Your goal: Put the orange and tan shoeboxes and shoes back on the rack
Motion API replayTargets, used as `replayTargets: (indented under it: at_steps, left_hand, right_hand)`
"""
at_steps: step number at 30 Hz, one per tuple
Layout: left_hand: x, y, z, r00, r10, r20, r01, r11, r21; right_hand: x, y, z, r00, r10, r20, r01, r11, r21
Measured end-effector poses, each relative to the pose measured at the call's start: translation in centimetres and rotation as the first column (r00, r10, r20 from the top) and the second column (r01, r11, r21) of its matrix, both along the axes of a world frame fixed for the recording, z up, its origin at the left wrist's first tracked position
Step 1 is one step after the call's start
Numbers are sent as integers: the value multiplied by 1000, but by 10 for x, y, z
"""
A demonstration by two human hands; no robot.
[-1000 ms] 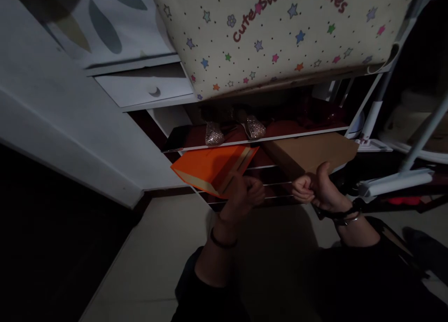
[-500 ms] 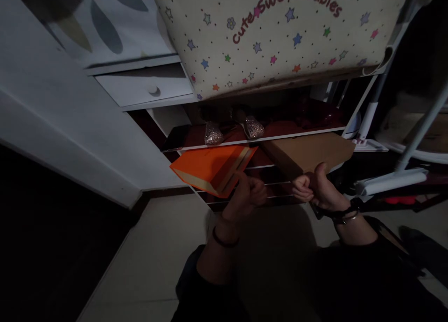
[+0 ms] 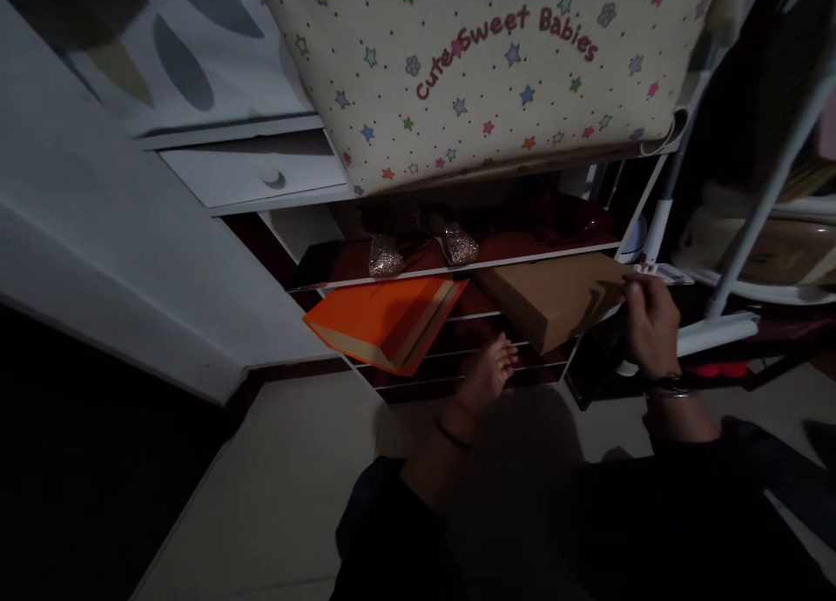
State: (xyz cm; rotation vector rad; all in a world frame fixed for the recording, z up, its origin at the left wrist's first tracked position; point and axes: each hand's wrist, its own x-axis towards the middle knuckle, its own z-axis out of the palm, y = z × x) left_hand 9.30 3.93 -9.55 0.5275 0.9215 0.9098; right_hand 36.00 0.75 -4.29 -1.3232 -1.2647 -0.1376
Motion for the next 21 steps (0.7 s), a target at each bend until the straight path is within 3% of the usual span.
replayTargets:
  at_steps: [3,6,9,16,21]
  left_hand:
    - [21,-2,-13,992,-115,47,118,989,-90]
    - [31,-1,-22,972,-177,154,186,981,-50]
    - [33,2,-30,973,-149,176,158,986,-42]
    - [5,-15,-44,986,-65,151,63,998,16]
    - [-18,-29,-43,994,2,113,-4,1000,18]
  right_hand:
    - [7,9,-20,952,83,295,-50,991,-120]
    - [-2,7,-30,870,89,485,15,979,-206]
    - [-13,-5,-29,814,79,575,61,974,-220]
    - [-40,-35,-29,604,186,775,-14,975,-223]
    - [-63,-37,-44,563,142,814,-43,989,-143]
